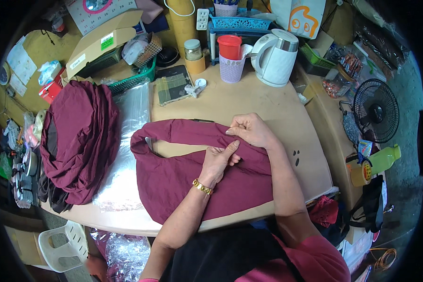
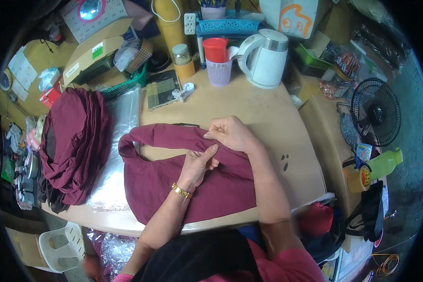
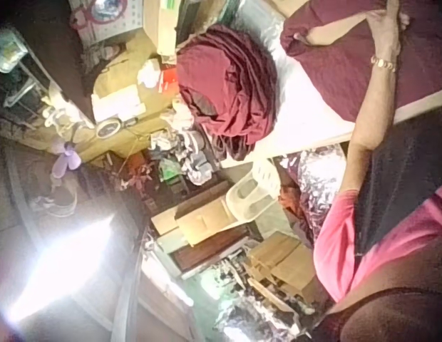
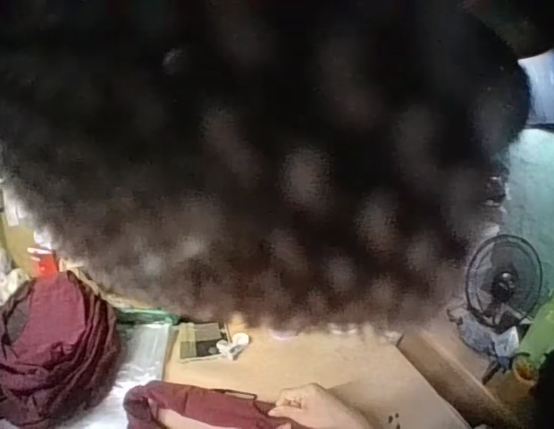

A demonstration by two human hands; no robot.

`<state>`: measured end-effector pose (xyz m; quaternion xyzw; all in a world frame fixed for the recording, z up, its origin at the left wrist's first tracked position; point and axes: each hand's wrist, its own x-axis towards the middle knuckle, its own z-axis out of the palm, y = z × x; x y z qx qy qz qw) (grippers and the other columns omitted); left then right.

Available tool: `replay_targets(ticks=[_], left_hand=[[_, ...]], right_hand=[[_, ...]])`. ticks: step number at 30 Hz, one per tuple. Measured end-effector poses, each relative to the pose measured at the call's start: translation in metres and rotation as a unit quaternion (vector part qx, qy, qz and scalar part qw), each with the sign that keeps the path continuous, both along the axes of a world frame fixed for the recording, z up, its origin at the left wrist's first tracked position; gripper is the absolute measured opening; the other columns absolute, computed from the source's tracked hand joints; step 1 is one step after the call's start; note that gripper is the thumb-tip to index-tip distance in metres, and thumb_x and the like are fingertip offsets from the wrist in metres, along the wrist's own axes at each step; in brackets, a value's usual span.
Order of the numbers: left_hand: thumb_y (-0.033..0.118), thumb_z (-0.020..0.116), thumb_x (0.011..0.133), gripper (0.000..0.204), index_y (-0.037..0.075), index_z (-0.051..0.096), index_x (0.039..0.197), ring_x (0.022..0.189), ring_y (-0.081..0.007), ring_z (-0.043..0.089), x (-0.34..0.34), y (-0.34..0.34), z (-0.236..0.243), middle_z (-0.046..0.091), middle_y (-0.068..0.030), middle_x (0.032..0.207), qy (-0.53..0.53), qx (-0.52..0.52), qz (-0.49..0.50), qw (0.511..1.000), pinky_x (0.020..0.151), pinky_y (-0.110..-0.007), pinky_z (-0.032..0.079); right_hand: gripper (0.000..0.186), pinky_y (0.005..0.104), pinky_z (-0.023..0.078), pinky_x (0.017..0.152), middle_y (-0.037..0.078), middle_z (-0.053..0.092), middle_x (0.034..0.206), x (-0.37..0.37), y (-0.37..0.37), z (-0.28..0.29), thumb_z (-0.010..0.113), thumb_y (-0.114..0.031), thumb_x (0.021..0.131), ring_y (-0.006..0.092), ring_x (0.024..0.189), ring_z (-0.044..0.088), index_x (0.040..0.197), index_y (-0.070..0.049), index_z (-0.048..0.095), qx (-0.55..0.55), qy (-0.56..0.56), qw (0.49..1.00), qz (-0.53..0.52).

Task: The person folds a maroon leather bag, places it inside a clear plastic bag, seals the plastic bag with adhesive, and then begins folding a brown leather item using a black tool by hand.

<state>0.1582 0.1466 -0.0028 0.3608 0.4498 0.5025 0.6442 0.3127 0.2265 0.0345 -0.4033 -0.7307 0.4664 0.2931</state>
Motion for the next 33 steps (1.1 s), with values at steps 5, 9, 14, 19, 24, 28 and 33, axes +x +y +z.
replay_targets(ticks=[5,9,14,19,24,28,33], left_hand=[[0.027,0.073,0.093,0.032,-0.001,0.074,0.078,0.053,-0.0101,0.060,-0.004,-0.001,0.000,0.069,-0.0085,0.065,-0.029,0.048,-0.041,0.998,0.053,-0.022,0.047],[0.029,0.068,0.097,0.035,-0.002,0.073,0.081,0.058,-0.0099,0.061,-0.013,0.001,-0.002,0.070,-0.0078,0.068,-0.012,0.111,-0.136,0.984,0.057,-0.023,0.049],[0.026,0.064,0.100,0.035,0.000,0.072,0.079,0.059,-0.0103,0.060,-0.016,-0.003,0.009,0.068,-0.0054,0.067,0.018,0.129,-0.172,0.977,0.058,-0.024,0.048],[0.045,0.057,0.101,0.050,0.002,0.072,0.078,0.055,-0.0077,0.057,-0.024,-0.003,0.010,0.065,-0.0030,0.061,0.064,0.111,-0.199,0.972,0.055,-0.022,0.045],[0.058,0.037,0.103,0.071,-0.001,0.067,0.076,0.055,-0.0144,0.062,-0.074,0.020,0.021,0.066,-0.0091,0.064,0.069,-0.018,-0.040,0.997,0.053,-0.024,0.048],[0.041,0.029,0.108,0.057,-0.011,0.047,0.121,0.086,-0.0299,0.071,-0.094,0.023,-0.003,0.068,-0.0263,0.100,-0.057,-0.034,0.098,0.993,0.074,-0.037,0.061],[0.040,0.036,0.107,0.055,-0.009,0.040,0.133,0.118,-0.0358,0.058,-0.072,0.006,0.005,0.055,-0.0277,0.126,-0.183,0.052,0.063,0.980,0.100,-0.047,0.051]], right_hand=[[0.019,0.0212,0.034,0.053,-0.009,0.052,0.067,0.008,0.006,-0.009,0.065,-0.007,0.095,0.0012,0.060,0.041,0.078,-0.001,0.062,-0.015,0.076,0.997,0.001],[0.023,0.0206,0.030,0.052,-0.010,0.049,0.066,0.017,0.014,-0.015,0.064,-0.014,0.097,0.0004,0.059,0.038,0.076,-0.004,0.061,-0.044,0.097,0.994,0.006],[0.023,0.0219,0.031,0.052,-0.010,0.048,0.066,0.018,0.015,-0.022,0.066,-0.016,0.096,0.0014,0.059,0.036,0.077,-0.003,0.063,-0.042,0.146,0.987,0.056],[0.023,0.0216,0.033,0.053,-0.010,0.049,0.066,0.017,0.016,-0.018,0.067,-0.015,0.096,0.0010,0.059,0.039,0.076,-0.003,0.062,-0.040,0.106,0.991,0.064],[0.023,0.0201,0.032,0.052,-0.009,0.049,0.067,0.035,0.020,-0.016,0.068,-0.017,0.095,0.0000,0.060,0.039,0.077,-0.004,0.061,-0.053,0.112,0.991,0.053],[0.019,0.0388,0.050,0.073,0.008,0.068,0.085,0.010,0.005,0.000,0.072,-0.020,0.089,0.0209,0.069,0.062,0.088,-0.002,0.066,0.210,-0.101,0.963,-0.132],[0.027,0.0542,0.034,0.110,0.014,0.070,0.101,-0.060,-0.044,0.026,0.070,-0.012,0.084,0.0294,0.094,0.068,0.110,-0.005,0.067,0.483,-0.190,0.845,-0.129]])
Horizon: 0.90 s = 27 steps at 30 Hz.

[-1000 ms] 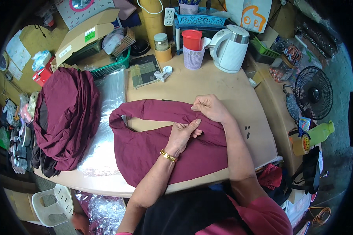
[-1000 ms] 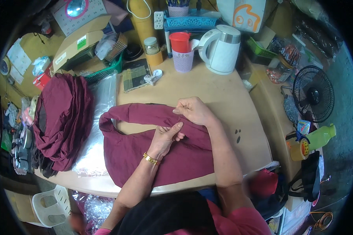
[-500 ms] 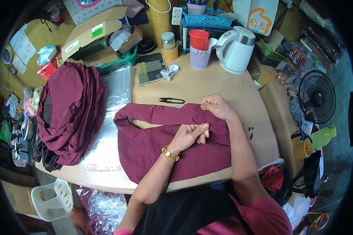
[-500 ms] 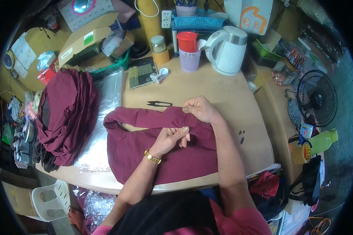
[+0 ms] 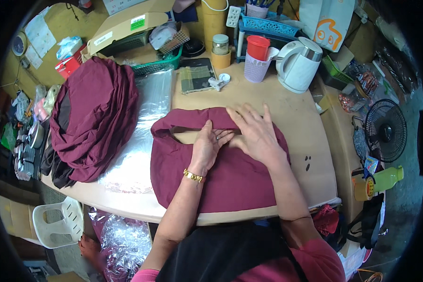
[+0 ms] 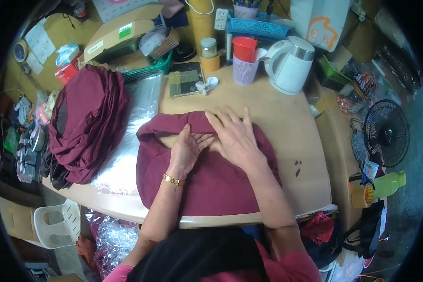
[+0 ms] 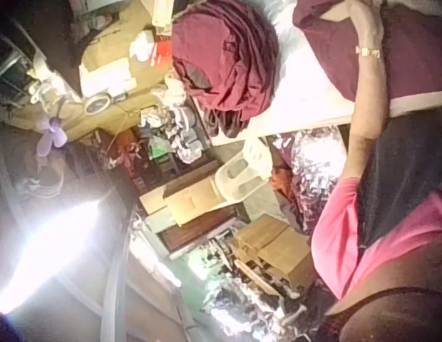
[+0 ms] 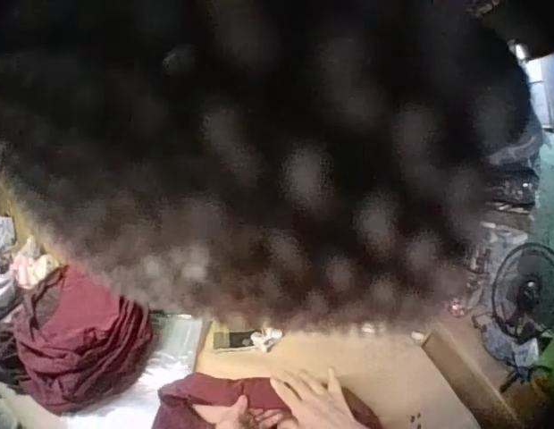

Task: The person folds a maroon leather bag, places it inside a clear plastic bag, seals the plastic bag with adhesive, and then begins folding a brown leather item using a black tool by hand.

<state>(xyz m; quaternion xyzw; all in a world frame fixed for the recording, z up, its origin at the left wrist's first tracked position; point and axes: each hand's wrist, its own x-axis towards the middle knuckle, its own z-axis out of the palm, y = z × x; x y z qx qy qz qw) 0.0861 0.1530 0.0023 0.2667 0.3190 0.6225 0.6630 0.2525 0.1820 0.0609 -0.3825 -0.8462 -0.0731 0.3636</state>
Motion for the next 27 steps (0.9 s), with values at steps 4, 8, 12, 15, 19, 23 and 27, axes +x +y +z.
replay_targets(ticks=[4,8,12,15,19,23,27], left_hand=[[0.054,0.042,0.102,0.069,-0.007,0.040,0.136,0.120,-0.0374,0.057,-0.038,-0.011,0.018,0.051,-0.0256,0.134,-0.059,-0.058,0.084,0.993,0.101,-0.049,0.051],[0.037,0.034,0.104,0.055,-0.008,0.042,0.136,0.127,-0.0371,0.054,-0.095,-0.020,-0.014,0.053,-0.0253,0.137,-0.275,0.001,0.134,0.952,0.104,-0.050,0.050],[0.028,0.041,0.098,0.050,-0.005,0.046,0.136,0.126,-0.0376,0.056,-0.089,-0.034,-0.037,0.053,-0.0222,0.139,-0.298,0.105,0.067,0.946,0.101,-0.049,0.052],[0.026,0.044,0.094,0.053,-0.004,0.045,0.137,0.127,-0.0379,0.055,-0.075,-0.040,-0.026,0.052,-0.0229,0.140,-0.273,0.093,0.115,0.950,0.101,-0.050,0.052],[0.021,0.042,0.092,0.049,-0.006,0.050,0.131,0.125,-0.0372,0.056,-0.070,-0.046,-0.021,0.055,-0.0212,0.137,-0.225,0.149,0.051,0.961,0.106,-0.052,0.048],[0.013,0.038,0.091,0.034,-0.006,0.061,0.107,0.116,-0.0359,0.063,-0.055,-0.050,-0.030,0.065,-0.0165,0.115,-0.081,0.112,0.065,0.988,0.107,-0.053,0.048],[0.013,0.033,0.095,0.034,-0.007,0.059,0.085,0.096,-0.0336,0.072,-0.048,-0.058,-0.023,0.073,-0.0193,0.095,0.178,0.119,0.059,0.975,0.094,-0.040,0.052]], right_hand=[[0.030,0.0551,0.031,0.115,0.010,0.073,0.096,0.045,0.018,-0.002,0.062,0.002,0.081,0.0248,0.097,0.068,0.108,-0.007,0.072,-0.093,-0.028,0.995,0.022],[0.028,0.0573,0.029,0.115,0.008,0.073,0.100,0.072,0.031,0.003,0.060,0.006,0.081,0.0247,0.103,0.067,0.102,-0.007,0.074,-0.155,-0.006,0.987,0.036],[0.035,0.0596,0.025,0.116,0.011,0.068,0.116,0.052,0.014,0.024,0.065,-0.002,0.083,0.0269,0.116,0.061,0.117,-0.007,0.068,-0.088,-0.096,0.989,-0.063],[0.053,0.0621,0.019,0.117,0.016,0.058,0.132,-0.004,-0.026,0.039,0.072,-0.017,0.083,0.0302,0.127,0.052,0.133,-0.009,0.056,-0.054,-0.081,0.994,-0.039],[0.064,0.0571,0.025,0.113,0.019,0.055,0.134,-0.047,-0.011,0.032,0.074,-0.036,0.084,0.0342,0.127,0.051,0.137,-0.009,0.051,-0.105,-0.041,0.986,0.125],[0.035,0.0413,0.049,0.084,0.019,0.069,0.097,-0.090,0.024,0.040,0.070,-0.029,0.088,0.0323,0.095,0.066,0.107,-0.001,0.068,-0.324,-0.006,0.925,0.200],[0.031,0.0436,0.048,0.064,0.019,0.064,0.071,-0.112,0.041,0.022,0.064,-0.027,0.093,0.0336,0.070,0.066,0.085,0.003,0.067,-0.353,-0.103,0.907,0.206]])
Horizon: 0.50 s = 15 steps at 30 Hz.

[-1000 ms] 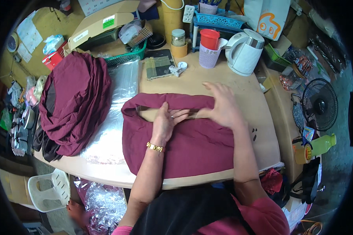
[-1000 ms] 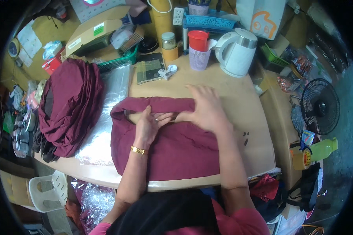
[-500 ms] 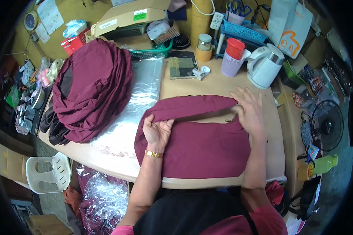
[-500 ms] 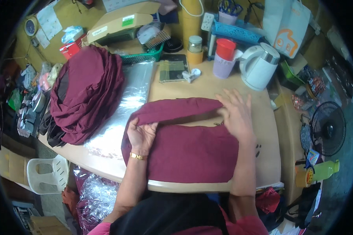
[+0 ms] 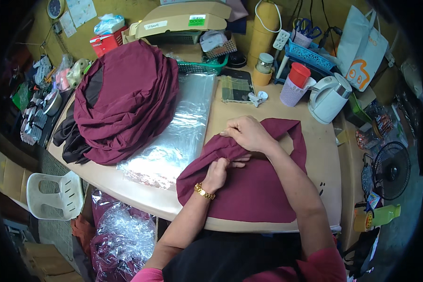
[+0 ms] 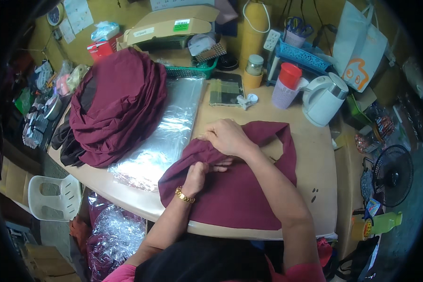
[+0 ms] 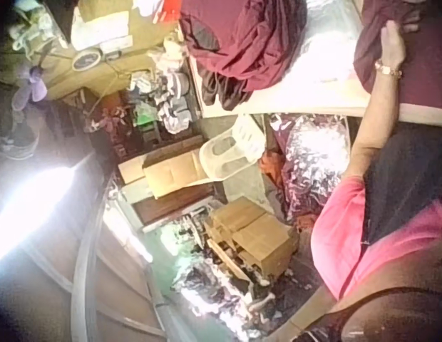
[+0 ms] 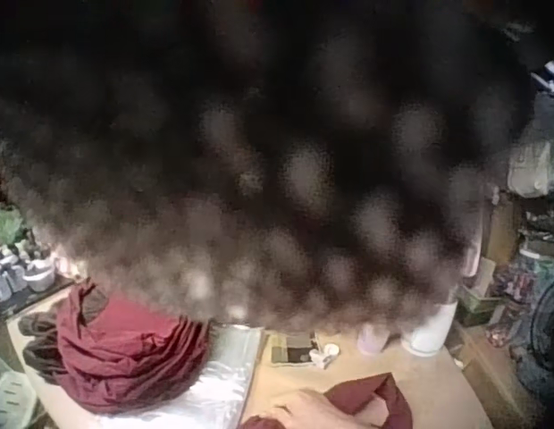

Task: The person folds a maroon leather bag, places it inside a clear plastic bag, seals the plastic bag with adhesive, and then begins folding a brown leather item using a black tool by hand.

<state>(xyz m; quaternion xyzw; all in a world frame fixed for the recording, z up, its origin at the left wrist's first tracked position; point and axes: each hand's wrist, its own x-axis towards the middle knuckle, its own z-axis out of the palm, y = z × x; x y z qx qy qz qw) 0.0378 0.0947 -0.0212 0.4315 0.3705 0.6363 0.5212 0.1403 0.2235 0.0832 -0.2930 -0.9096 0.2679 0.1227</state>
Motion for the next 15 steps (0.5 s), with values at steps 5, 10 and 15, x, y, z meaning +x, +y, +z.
replay_targets(ticks=[5,10,15], left_hand=[[0.025,0.039,0.105,0.044,-0.007,0.069,0.101,0.077,-0.0258,0.072,-0.003,-0.004,0.005,0.074,-0.0194,0.090,0.170,0.074,0.065,0.980,0.077,-0.037,0.056],[0.033,0.033,0.108,0.054,-0.007,0.069,0.103,0.093,-0.0249,0.071,-0.008,-0.001,0.005,0.074,-0.0167,0.101,0.135,-0.002,0.098,0.986,0.089,-0.038,0.053],[0.029,0.046,0.098,0.074,0.013,0.008,0.160,0.143,-0.0308,0.037,-0.023,0.017,0.011,0.031,-0.0194,0.158,-0.251,0.116,0.036,0.960,0.108,-0.042,0.041]], right_hand=[[0.029,0.0481,0.044,0.060,0.020,0.063,0.067,0.001,-0.012,-0.010,0.061,-0.022,0.094,0.0376,0.062,0.061,0.077,0.001,0.065,0.127,0.092,0.987,-0.045],[0.023,0.0473,0.043,0.071,0.018,0.063,0.070,0.001,-0.023,-0.006,0.060,-0.021,0.095,0.0379,0.069,0.060,0.083,-0.002,0.064,0.154,0.125,0.977,-0.085],[0.020,0.0452,0.039,0.080,0.011,0.059,0.100,0.014,-0.061,-0.010,0.070,-0.021,0.087,0.0330,0.094,0.055,0.100,-0.007,0.061,0.301,0.287,0.905,-0.092]])
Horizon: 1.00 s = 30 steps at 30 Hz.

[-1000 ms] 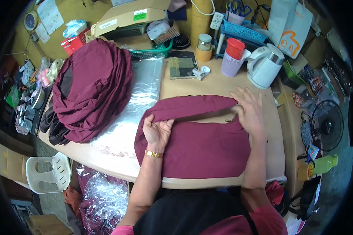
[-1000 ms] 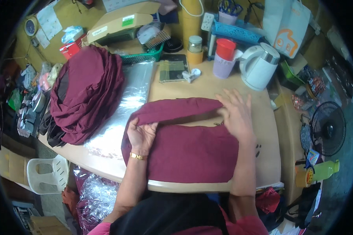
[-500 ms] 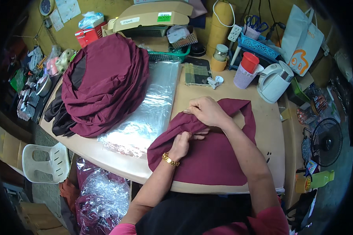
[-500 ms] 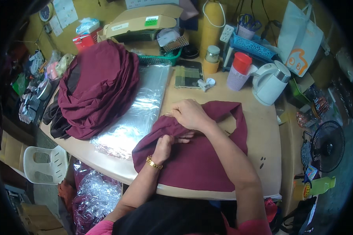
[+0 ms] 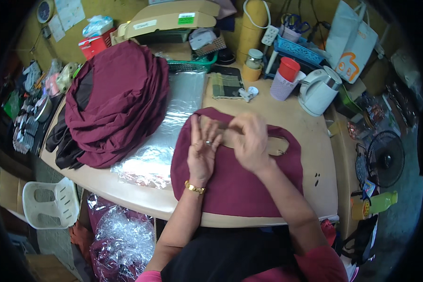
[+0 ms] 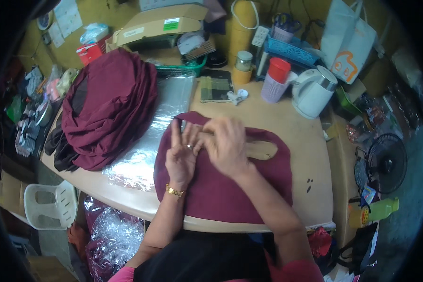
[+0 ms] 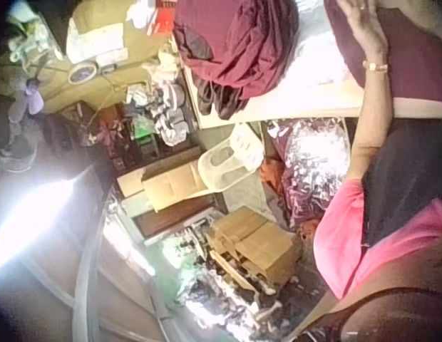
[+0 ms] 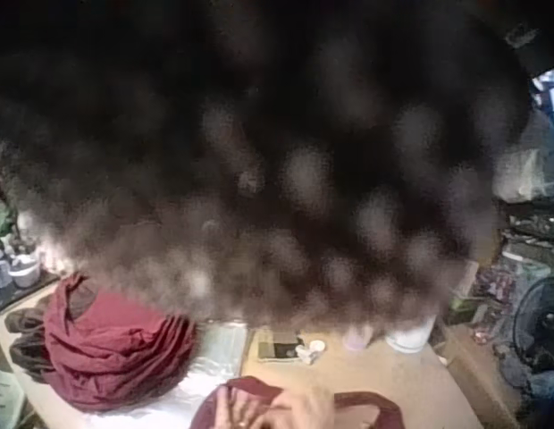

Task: The person folds a maroon leather bag, places it inside a clear plastic bag, seals the plastic bag with adhesive, and then begins folding a brown leather item using a black tool by hand.

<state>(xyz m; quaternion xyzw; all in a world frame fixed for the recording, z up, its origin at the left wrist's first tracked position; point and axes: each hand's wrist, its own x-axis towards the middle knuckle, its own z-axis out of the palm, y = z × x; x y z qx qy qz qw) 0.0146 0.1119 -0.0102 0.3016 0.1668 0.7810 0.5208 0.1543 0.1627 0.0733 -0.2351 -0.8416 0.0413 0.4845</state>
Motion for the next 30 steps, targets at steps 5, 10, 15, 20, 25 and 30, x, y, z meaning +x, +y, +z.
replay_targets(ticks=[5,10,15,20,25,30], left_hand=[[0.030,0.046,0.093,0.088,0.028,-0.010,0.160,0.140,-0.0371,0.038,-0.022,0.004,-0.006,0.010,-0.0208,0.165,0.017,-0.132,0.124,0.983,0.105,-0.045,0.044],[0.013,0.048,0.093,0.072,0.018,0.018,0.158,0.133,-0.0326,0.045,-0.034,0.008,-0.019,0.029,-0.0229,0.157,0.111,-0.140,0.162,0.970,0.103,-0.042,0.047],[0.036,0.048,0.102,0.054,0.014,0.041,0.150,0.145,-0.0359,0.032,0.030,-0.053,0.032,0.033,-0.0149,0.159,0.844,-0.045,0.130,0.519,0.118,-0.058,0.020],[0.055,0.044,0.099,0.068,0.017,0.034,0.155,0.151,-0.0403,0.017,0.015,-0.071,0.003,0.025,-0.0148,0.162,0.884,-0.112,0.098,0.443,0.117,-0.067,0.009],[0.061,0.044,0.096,0.073,0.013,0.041,0.151,0.149,-0.0387,0.020,0.045,-0.078,0.022,0.029,-0.0174,0.159,0.912,-0.141,0.082,0.377,0.113,-0.071,0.012],[0.058,0.047,0.096,0.071,0.018,0.037,0.154,0.150,-0.0397,0.016,0.080,-0.045,-0.005,0.022,-0.0183,0.162,0.889,-0.052,0.107,0.443,0.114,-0.072,0.010]], right_hand=[[0.051,0.0513,0.030,0.112,0.022,0.050,0.133,0.072,-0.019,-0.070,0.071,-0.031,0.088,0.0404,0.127,0.044,0.126,-0.001,0.055,-0.111,-0.238,0.941,-0.215],[0.056,0.0558,0.025,0.116,0.024,0.046,0.142,0.136,0.011,-0.090,0.064,-0.030,0.094,0.0410,0.135,0.040,0.137,0.001,0.046,-0.217,-0.201,0.934,-0.200],[0.064,0.0574,0.011,0.121,0.021,0.030,0.156,0.120,-0.039,-0.056,0.059,-0.041,0.096,0.0362,0.149,0.022,0.149,-0.013,0.039,-0.187,-0.340,0.909,-0.153],[0.075,0.0595,0.003,0.121,0.014,0.010,0.166,0.156,-0.033,-0.070,0.052,-0.054,0.096,0.0341,0.153,0.007,0.158,-0.020,0.026,-0.237,-0.453,0.856,-0.078],[0.046,0.0471,0.038,0.106,0.020,0.053,0.137,0.152,0.004,-0.014,0.060,-0.035,0.097,0.0325,0.125,0.051,0.134,-0.008,0.056,-0.303,-0.364,0.881,-0.013],[0.025,0.0379,0.052,0.075,0.014,0.072,0.086,0.132,0.122,-0.028,0.069,-0.028,0.089,0.0263,0.077,0.066,0.092,-0.002,0.070,-0.148,-0.105,0.975,-0.130]])
